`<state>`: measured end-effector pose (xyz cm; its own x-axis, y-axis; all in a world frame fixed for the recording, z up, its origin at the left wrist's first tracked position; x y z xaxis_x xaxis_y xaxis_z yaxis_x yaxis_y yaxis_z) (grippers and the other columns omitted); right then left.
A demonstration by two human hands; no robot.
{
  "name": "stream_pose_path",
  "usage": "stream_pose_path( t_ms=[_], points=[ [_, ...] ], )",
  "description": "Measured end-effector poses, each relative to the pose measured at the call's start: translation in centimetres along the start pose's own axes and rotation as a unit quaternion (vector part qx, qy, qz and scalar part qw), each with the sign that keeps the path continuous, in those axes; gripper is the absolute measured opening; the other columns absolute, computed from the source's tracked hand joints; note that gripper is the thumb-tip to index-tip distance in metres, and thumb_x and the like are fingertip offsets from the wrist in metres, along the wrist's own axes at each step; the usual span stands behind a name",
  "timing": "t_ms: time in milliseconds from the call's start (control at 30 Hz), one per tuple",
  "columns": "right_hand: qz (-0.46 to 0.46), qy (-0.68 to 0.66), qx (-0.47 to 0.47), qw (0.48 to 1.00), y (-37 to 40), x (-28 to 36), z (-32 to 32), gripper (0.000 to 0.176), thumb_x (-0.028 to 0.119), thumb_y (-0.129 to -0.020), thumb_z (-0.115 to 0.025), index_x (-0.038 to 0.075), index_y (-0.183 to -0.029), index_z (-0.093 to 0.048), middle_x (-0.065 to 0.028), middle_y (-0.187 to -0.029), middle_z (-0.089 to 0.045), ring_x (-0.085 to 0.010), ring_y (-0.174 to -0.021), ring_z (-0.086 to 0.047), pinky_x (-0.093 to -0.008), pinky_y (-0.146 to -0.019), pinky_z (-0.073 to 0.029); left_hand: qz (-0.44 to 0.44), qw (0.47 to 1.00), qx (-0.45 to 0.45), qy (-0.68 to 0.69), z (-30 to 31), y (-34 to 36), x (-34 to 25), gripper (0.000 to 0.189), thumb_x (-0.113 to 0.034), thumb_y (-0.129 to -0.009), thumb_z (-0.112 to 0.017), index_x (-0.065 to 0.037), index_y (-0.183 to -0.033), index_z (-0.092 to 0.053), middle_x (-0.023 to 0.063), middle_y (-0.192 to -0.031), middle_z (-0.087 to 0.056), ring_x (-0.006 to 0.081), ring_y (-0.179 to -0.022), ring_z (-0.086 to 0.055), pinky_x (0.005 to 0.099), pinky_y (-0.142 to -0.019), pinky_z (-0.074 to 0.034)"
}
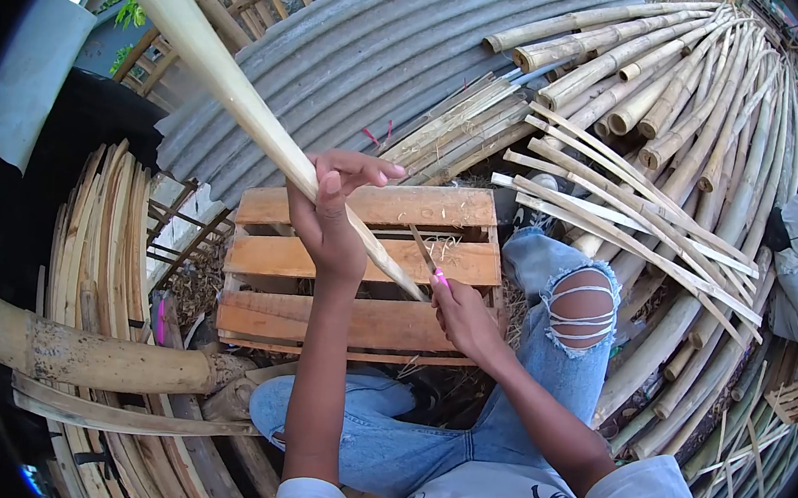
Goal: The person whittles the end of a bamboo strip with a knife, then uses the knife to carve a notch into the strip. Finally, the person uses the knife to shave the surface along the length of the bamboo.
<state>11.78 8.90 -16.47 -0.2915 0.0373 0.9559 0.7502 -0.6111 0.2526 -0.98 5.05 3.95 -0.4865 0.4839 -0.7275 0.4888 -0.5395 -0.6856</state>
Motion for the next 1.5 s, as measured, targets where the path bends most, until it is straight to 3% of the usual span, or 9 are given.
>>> stream_pose_path(
  t_ms=[200,433,700,1000,1067,1200,1333,1367,1500],
  points=[
    [0.159,0.022,-0.035,0.986,3.2,11.1,-0.9,0.048,0.029,-0.099,-0.037,-0.008,-0.075,-0.056,-0.0259,-0.058,-0.053,-0.0448,-0.060,-0.055,-0.0518,-0.060,-0.041,-0.050,0.996,-0.067,0.016,-1.3,-0.2,-0.5,0.037,-0.035,-0.100,-0.036,0.000,-0.091,-0.038,0.0212,-0.086,-0.058,0.0381,-0.094,-0.063,0.0486,-0.095,-0.047],
    [-0.005,-0.020,0.040,0.999,1.6,3.6,-2.9,0.052,0.030,-0.099,-0.034,-0.010,-0.071,-0.052,-0.0278,-0.060,-0.052,-0.0458,-0.064,-0.054,-0.0518,-0.063,-0.040,-0.054,0.996,-0.075,-0.011,-0.2,-0.3,-0.4,0.033,-0.031,-0.101,-0.035,0.001,-0.094,-0.039,0.0219,-0.095,-0.060,0.0406,-0.106,-0.058,0.0487,-0.104,-0.039],
    [0.094,-0.037,0.018,0.995,2.2,7.0,-2.2,0.051,0.029,-0.101,-0.031,-0.010,-0.075,-0.051,-0.0303,-0.064,-0.050,-0.0488,-0.069,-0.050,-0.0517,-0.065,-0.038,-0.041,0.989,-0.125,-0.073,0.3,0.3,-1.0,0.040,-0.032,-0.101,-0.034,0.005,-0.097,-0.049,0.0180,-0.097,-0.061,0.0353,-0.113,-0.056,0.0460,-0.109,-0.032],
    [0.182,-0.067,0.004,0.981,2.9,11.7,-2.3,0.051,0.032,-0.100,-0.036,-0.010,-0.074,-0.048,-0.0224,-0.054,-0.042,-0.0297,-0.049,-0.043,-0.0450,-0.056,-0.037,-0.059,0.993,-0.092,-0.047,-0.1,0.3,-1.1,0.037,-0.032,-0.100,-0.034,0.002,-0.093,-0.044,0.0171,-0.093,-0.060,0.0379,-0.109,-0.058,0.0497,-0.110,-0.028],
    [0.065,0.011,0.020,0.998,2.5,6.9,-2.9,0.049,0.029,-0.099,-0.034,-0.011,-0.079,-0.054,-0.0309,-0.068,-0.053,-0.0495,-0.073,-0.052,-0.0512,-0.066,-0.040,-0.058,0.995,-0.074,-0.018,0.6,0.2,-0.4,0.027,-0.028,-0.099,-0.039,-0.004,-0.087,-0.035,0.0169,-0.094,-0.060,0.0380,-0.110,-0.058,0.0517,-0.112,-0.022],
    [0.033,-0.057,0.043,0.997,0.9,5.6,-3.3,0.053,0.032,-0.100,-0.036,-0.007,-0.067,-0.048,-0.0148,-0.052,-0.044,-0.0229,-0.048,-0.042,-0.0417,-0.053,-0.038,-0.063,0.996,-0.071,0.001,0.7,-0.3,-0.3,0.025,-0.027,-0.099,-0.039,-0.003,-0.093,-0.039,0.0140,-0.095,-0.060,0.0357,-0.111,-0.058,0.0510,-0.112,-0.022],
    [0.135,-0.042,0.013,0.990,1.2,11.9,-1.7,0.052,0.033,-0.100,-0.035,-0.009,-0.071,-0.046,-0.0212,-0.056,-0.042,-0.0275,-0.051,-0.042,-0.0444,-0.056,-0.038,-0.049,0.996,-0.068,-0.023,-0.2,-0.2,0.1,0.024,-0.025,-0.100,-0.037,-0.001,-0.099,-0.042,0.0111,-0.096,-0.060,0.0322,-0.110,-0.059,0.0499,-0.112,-0.022],
    [0.107,0.004,0.004,0.994,1.0,10.0,-2.2,0.051,0.032,-0.099,-0.036,-0.012,-0.078,-0.053,-0.0311,-0.065,-0.051,-0.0482,-0.069,-0.054,-0.0489,-0.064,-0.040,-0.058,0.996,-0.067,-0.031,-0.1,-0.3,0.1,0.023,-0.024,-0.100,-0.037,-0.002,-0.100,-0.041,0.0106,-0.096,-0.060,0.0315,-0.109,-0.059,0.0509,-0.112,-0.021],
    [0.022,0.023,0.033,0.999,0.8,4.4,-3.2,0.052,0.034,-0.099,-0.036,-0.010,-0.078,-0.052,-0.0262,-0.060,-0.050,-0.0422,-0.062,-0.055,-0.0459,-0.061,-0.041,-0.057,0.997,-0.061,-0.001,0.1,0.1,-0.2,0.020,-0.021,-0.099,-0.039,-0.002,-0.103,-0.038,0.0116,-0.094,-0.060,0.0335,-0.109,-0.059,0.0533,-0.112,-0.018]
  ],
)
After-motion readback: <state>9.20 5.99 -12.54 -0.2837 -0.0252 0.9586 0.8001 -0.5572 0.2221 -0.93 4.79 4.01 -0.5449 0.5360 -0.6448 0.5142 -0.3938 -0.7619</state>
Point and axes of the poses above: each hand's wrist, its own y-axis away from the middle knuckle, its own z-axis out of the back of the hand, x = y × z, the point moved 8 cm from there along -y, towards the middle knuckle
